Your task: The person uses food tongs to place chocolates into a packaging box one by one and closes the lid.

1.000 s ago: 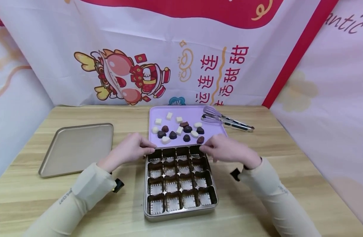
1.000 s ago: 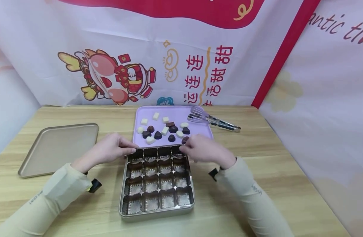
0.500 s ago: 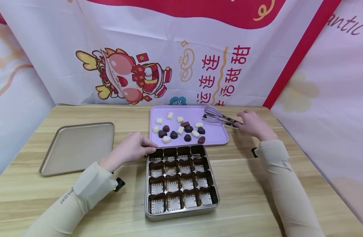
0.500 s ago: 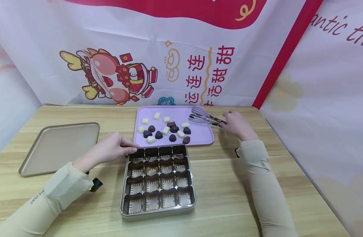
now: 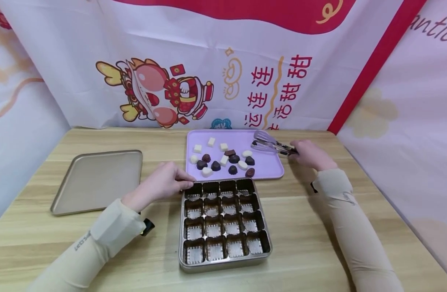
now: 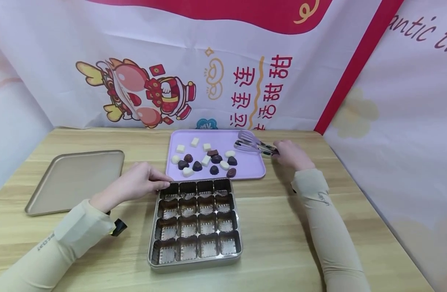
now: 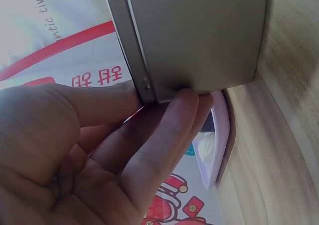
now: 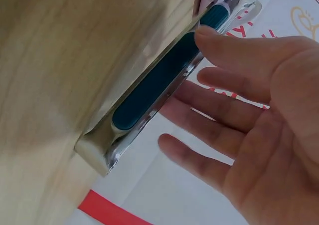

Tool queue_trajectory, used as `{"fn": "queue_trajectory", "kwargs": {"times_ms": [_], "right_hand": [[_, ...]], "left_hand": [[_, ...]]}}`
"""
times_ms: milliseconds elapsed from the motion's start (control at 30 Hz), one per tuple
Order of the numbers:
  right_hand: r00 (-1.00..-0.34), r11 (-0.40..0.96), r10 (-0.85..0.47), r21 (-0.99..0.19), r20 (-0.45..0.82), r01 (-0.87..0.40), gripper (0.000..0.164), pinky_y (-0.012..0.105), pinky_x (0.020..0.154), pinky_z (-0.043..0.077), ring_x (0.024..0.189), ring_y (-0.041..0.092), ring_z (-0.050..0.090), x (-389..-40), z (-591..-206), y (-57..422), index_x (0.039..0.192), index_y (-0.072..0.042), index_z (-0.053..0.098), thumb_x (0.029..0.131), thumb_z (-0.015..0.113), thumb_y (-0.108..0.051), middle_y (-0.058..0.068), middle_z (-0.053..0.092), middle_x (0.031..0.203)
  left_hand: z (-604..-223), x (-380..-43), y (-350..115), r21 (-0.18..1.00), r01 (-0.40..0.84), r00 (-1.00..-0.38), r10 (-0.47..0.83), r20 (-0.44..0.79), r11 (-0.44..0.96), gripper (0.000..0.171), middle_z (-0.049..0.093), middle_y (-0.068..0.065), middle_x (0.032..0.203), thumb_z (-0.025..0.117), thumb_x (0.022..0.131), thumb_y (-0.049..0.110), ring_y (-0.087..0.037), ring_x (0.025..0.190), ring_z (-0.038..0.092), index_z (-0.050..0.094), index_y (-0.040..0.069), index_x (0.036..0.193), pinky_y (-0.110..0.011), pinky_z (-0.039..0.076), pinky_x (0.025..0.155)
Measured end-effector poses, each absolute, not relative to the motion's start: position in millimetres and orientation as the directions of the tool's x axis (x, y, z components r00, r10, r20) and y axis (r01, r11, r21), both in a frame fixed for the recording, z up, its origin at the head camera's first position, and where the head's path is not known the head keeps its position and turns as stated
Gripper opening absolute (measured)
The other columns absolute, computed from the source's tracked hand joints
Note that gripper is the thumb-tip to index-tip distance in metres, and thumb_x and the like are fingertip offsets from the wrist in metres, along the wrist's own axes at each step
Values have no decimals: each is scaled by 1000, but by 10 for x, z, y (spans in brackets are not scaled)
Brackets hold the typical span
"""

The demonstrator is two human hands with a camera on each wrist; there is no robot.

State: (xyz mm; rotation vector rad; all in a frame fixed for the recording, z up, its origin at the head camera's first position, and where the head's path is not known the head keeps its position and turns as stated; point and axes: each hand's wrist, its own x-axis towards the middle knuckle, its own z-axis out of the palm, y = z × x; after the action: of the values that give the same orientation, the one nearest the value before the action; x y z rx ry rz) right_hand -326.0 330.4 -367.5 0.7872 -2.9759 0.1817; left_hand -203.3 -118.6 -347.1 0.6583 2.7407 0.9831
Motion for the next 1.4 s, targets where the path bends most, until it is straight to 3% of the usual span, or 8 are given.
{"fn": "queue_trajectory", "kwargs": {"times_ms": [300, 467, 667, 867, 1033, 1133, 1400], "right_hand": [[-868, 856, -492, -141, 70, -497, 13, 49, 72, 50, 74, 27, 58, -3383, -3766, 3309, 95, 1, 68, 84, 74, 0, 11, 65, 83], [-869, 856, -487, -150, 91, -495, 12, 50, 71, 48, 74, 31, 57, -3392, -3672, 3341, 95, 3, 67, 83, 69, 3, 14, 64, 83], [-870, 828, -478, -272, 118, -491, 22, 48, 73, 46, 78, 32, 54, -3289, -3457, 3347, 104, 7, 56, 86, 66, 2, 16, 59, 87], [-862, 798, -500, -343, 81, -496, 32, 43, 70, 44, 76, 24, 53, -3107, -3265, 3247, 114, 0, 56, 92, 70, -18, 9, 58, 88], [-835, 788, -548, -301, 54, -537, 32, 42, 75, 49, 79, 18, 57, -2954, -3173, 3152, 108, -14, 69, 92, 69, -41, -1, 65, 91], [-820, 784, -570, -271, 43, -559, 30, 38, 69, 49, 72, 15, 56, -2880, -3170, 3140, 102, -16, 72, 90, 71, -44, -5, 64, 84], [-796, 771, -605, -264, -19, -580, 37, 34, 67, 48, 70, 13, 55, -2865, -3226, 3121, 102, -14, 77, 86, 75, -47, -8, 67, 85]], "left_hand": [[-3473, -2022, -1166, 649, 334, -894, 448, -11, 684, 14, 74, -9, 95, 72, 89, 9, -13, 57, 46, 77, 6, 102, -32, 43, 57], [-3463, -2042, -1172, 635, 356, -889, 458, 5, 685, 14, 74, -8, 95, 72, 90, 10, -12, 60, 50, 78, 7, 101, -32, 46, 64], [-3465, -2085, -1189, 632, 372, -879, 478, 4, 679, 15, 73, -7, 99, 72, 91, 14, -13, 73, 60, 78, 8, 103, -38, 51, 74], [-3514, -2117, -1239, 659, 369, -869, 495, -5, 655, 17, 72, -6, 104, 71, 92, 17, -20, 96, 66, 77, 8, 105, -47, 51, 88], [-3564, -2125, -1265, 695, 339, -870, 492, -25, 634, 18, 73, -4, 96, 67, 94, 16, -15, 80, 64, 76, 6, 107, -43, 52, 82], [-3585, -2125, -1265, 713, 312, -874, 484, -43, 628, 20, 72, -3, 94, 63, 97, 16, -14, 73, 60, 74, 5, 109, -42, 51, 80], [-3617, -2131, -1267, 716, 286, -887, 458, -52, 637, 23, 71, -7, 106, 61, 98, 20, -16, 89, 64, 74, 6, 111, -51, 47, 93]]}}
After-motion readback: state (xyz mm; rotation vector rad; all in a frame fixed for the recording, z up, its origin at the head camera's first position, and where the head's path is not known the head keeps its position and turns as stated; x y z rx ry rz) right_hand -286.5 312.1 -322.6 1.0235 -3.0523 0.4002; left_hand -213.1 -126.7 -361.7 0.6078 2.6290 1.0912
